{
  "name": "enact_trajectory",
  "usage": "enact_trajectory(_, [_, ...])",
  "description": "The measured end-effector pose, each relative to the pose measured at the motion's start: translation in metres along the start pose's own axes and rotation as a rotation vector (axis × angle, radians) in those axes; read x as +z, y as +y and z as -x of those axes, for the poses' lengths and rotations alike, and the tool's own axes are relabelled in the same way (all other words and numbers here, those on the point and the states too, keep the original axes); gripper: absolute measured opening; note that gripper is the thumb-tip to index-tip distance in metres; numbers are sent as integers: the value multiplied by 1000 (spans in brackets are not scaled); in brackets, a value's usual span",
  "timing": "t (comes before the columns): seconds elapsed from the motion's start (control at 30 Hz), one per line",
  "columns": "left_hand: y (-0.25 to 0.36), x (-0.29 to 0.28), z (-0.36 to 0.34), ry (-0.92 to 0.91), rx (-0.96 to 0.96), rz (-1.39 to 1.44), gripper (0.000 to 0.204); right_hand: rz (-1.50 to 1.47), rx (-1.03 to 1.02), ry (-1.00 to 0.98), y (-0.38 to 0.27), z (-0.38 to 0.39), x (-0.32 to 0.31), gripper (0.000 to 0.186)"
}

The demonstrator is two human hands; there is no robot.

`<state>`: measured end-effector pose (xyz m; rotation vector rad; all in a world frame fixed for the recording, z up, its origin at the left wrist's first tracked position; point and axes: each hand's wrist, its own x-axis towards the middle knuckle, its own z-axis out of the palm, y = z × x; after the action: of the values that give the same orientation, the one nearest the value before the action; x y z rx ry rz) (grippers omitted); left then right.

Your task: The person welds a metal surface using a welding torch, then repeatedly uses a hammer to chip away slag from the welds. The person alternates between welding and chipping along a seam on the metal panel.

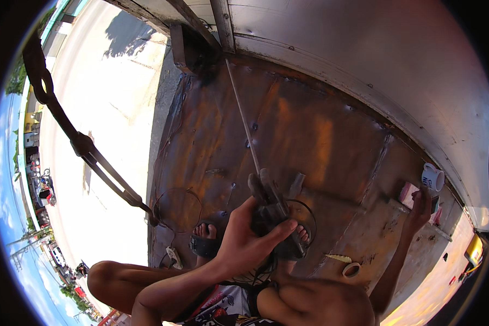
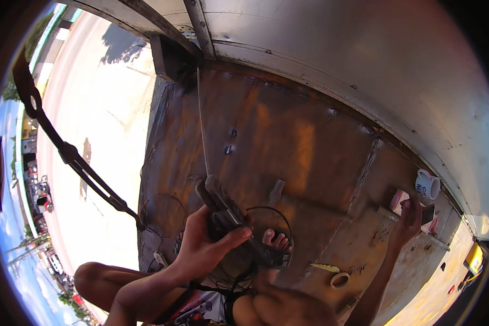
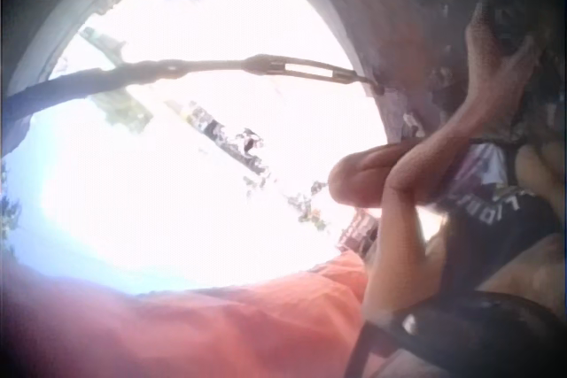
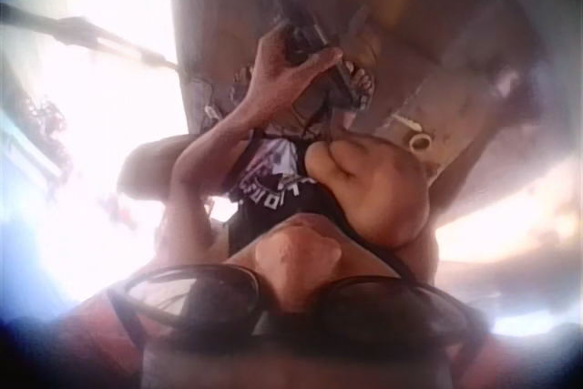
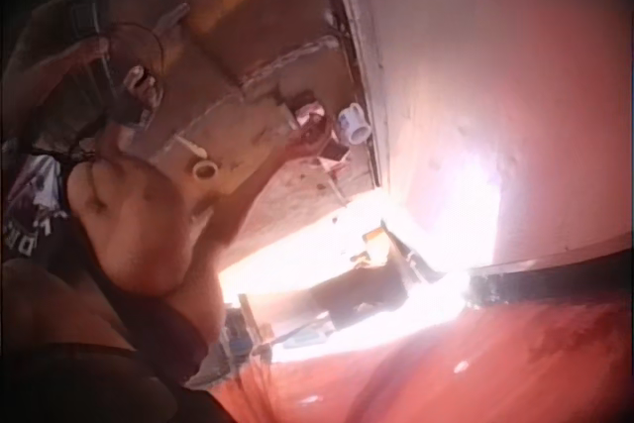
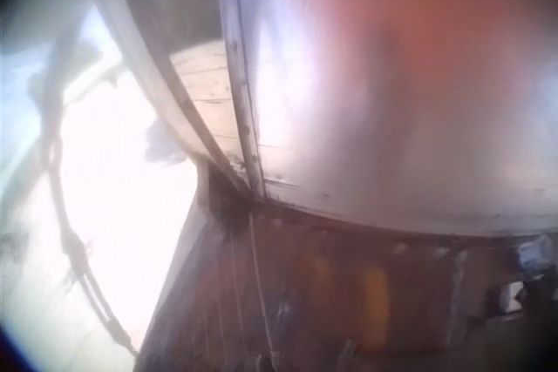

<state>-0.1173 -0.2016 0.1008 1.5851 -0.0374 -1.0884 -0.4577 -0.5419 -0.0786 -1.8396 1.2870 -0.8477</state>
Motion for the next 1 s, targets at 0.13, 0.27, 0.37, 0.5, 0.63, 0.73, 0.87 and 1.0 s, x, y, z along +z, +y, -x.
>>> enact_trajectory(0.13, [11,41,-40,-234,-2,-57,31,-412,-89,-758,-180,57,110,56])
enact_trajectory(0.27, [44,33,-42,-351,-15,-171,37,-311,-118,-1006,-174,43,155,62])
enact_trajectory(0.37, [44,-8,-36,-301,55,-338,31,478,-320,-1258,-164,25,181,57])
enact_trajectory(0.5, [74,-59,-23,-184,64,-497,27,991,-811,-1379,-102,61,177,47])
enact_trajectory(0.63, [99,-91,-2,-42,79,-427,26,984,-845,-1368,-63,81,179,45])
enact_trajectory(0.73, [93,-117,8,-31,70,-398,25,860,-650,-1286,-58,81,173,43])
enact_trajectory(0.87, [68,-155,19,-93,-35,-340,26,713,-557,-1337,-112,54,164,36])
enact_trajectory(1.0, [10,-194,30,-126,-121,-240,28,372,-221,-1417,-170,42,191,31])
